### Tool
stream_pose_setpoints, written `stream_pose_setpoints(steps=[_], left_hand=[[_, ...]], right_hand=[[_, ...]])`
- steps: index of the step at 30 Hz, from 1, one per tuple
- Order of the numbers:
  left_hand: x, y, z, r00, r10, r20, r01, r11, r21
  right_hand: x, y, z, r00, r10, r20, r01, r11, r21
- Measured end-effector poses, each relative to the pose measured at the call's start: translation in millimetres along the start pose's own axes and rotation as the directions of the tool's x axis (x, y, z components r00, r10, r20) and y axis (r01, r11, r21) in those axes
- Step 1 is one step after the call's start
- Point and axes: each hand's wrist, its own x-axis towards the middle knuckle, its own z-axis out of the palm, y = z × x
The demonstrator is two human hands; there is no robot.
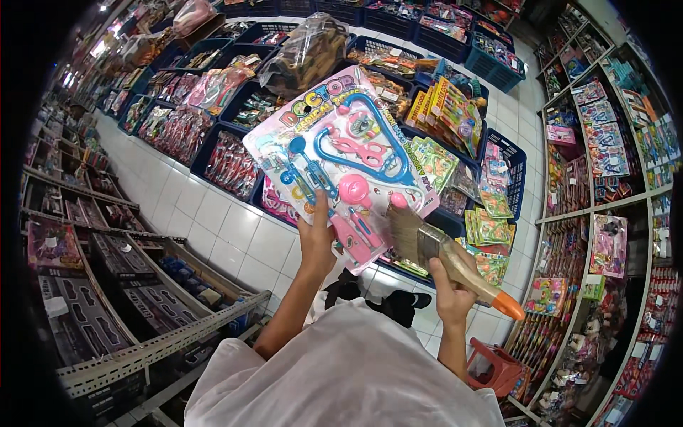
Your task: Dusting packaged toys on a retail shelf using a brush duster.
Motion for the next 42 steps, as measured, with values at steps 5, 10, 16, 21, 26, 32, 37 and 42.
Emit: stream_pose_setpoints(steps=[5, 10, 16, 21, 26, 32, 37, 42], left_hand=[[-9.9, -5.1, 1.2, 0.999, 0.031, 0.025, -0.034, 0.991, 0.130], [-27.9, -7.2, 20.8, 0.996, -0.011, 0.086, 0.000, 0.991, 0.131], [-35.2, -0.4, 47.4, 0.990, -0.083, 0.118, 0.093, 0.993, -0.078], [-24.7, -9.4, 52.8, 0.993, -0.047, 0.106, 0.056, 0.995, -0.080], [-19.9, -13.7, 68.2, 0.992, -0.016, 0.123, 0.008, 0.998, 0.061], [-23.9, -31.1, 65.7, 0.984, -0.096, 0.152, 0.064, 0.977, 0.202], [-26.2, -28.2, 59.2, 0.986, -0.031, 0.167, -0.021, 0.953, 0.303], [-4.9, -23.0, 24.7, 0.976, -0.021, 0.217, -0.036, 0.966, 0.256]], right_hand=[[4.1, -11.3, 9.8, 0.976, -0.218, 0.012, 0.219, 0.975, -0.050], [4.7, -4.5, 7.5, 0.978, -0.197, 0.065, 0.201, 0.978, -0.051], [-9.1, 17.1, -14.1, 0.989, -0.146, 0.022, 0.148, 0.979, -0.144], [-16.0, 25.4, -46.2, 0.994, -0.107, 0.033, 0.111, 0.897, -0.429], [-15.4, 12.3, -47.9, 0.945, -0.010, -0.326, -0.051, 0.983, -0.178], [-1.9, 13.8, -37.2, 0.965, -0.261, 0.009, 0.256, 0.936, -0.241], [-13.2, 38.8, -27.1, 0.982, -0.186, 0.035, 0.189, 0.967, -0.172], [-31.6, 52.8, -43.8, 0.991, 0.097, 0.091, -0.083, 0.985, -0.154]])
